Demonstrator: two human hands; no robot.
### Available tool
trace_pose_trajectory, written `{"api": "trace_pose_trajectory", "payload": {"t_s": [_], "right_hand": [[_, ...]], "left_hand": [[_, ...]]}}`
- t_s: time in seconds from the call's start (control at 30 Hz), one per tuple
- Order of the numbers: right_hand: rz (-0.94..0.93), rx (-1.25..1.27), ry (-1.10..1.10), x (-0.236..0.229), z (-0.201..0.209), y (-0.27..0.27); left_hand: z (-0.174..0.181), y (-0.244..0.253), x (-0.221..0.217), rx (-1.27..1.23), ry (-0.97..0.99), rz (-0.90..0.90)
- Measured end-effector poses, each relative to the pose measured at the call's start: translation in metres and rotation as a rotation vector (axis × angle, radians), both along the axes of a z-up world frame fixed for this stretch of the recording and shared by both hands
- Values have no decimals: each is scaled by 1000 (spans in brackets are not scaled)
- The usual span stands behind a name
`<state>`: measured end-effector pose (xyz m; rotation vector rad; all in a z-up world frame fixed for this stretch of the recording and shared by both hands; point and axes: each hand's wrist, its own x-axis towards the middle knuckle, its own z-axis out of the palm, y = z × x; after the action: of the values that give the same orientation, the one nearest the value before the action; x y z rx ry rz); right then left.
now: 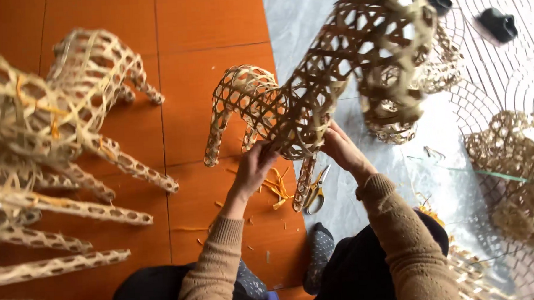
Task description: Weaving bamboo strips and securing them with plastic ties to form animal sculptures
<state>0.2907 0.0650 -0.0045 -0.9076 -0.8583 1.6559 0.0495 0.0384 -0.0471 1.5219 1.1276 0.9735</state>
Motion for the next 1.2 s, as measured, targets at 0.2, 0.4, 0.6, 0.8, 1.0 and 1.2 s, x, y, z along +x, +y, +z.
{"api": "trace_pose_trajectory", "payload": {"t_s": [0.2, 0.4, 0.6, 0.8, 1.0, 1.2], "right_hand": [[49, 143, -191, -3, 16, -4], [-37, 466, -298, 24, -108, -11], [68, 300, -273, 5, -143, -74], [117, 234, -268, -15, -107, -86], [112, 223, -285, -12, -95, -83], [83, 265, -289, -2, -107, -74]], "left_hand": [[-9, 6, -15, -7, 93, 38], [4, 21, -10, 117, -251, 95], [6, 17, -29, -34, -218, -28], [9, 23, -23, -41, -311, 37], [4, 26, -22, -144, -337, 69], [21, 22, -22, -274, -237, 122]]}}
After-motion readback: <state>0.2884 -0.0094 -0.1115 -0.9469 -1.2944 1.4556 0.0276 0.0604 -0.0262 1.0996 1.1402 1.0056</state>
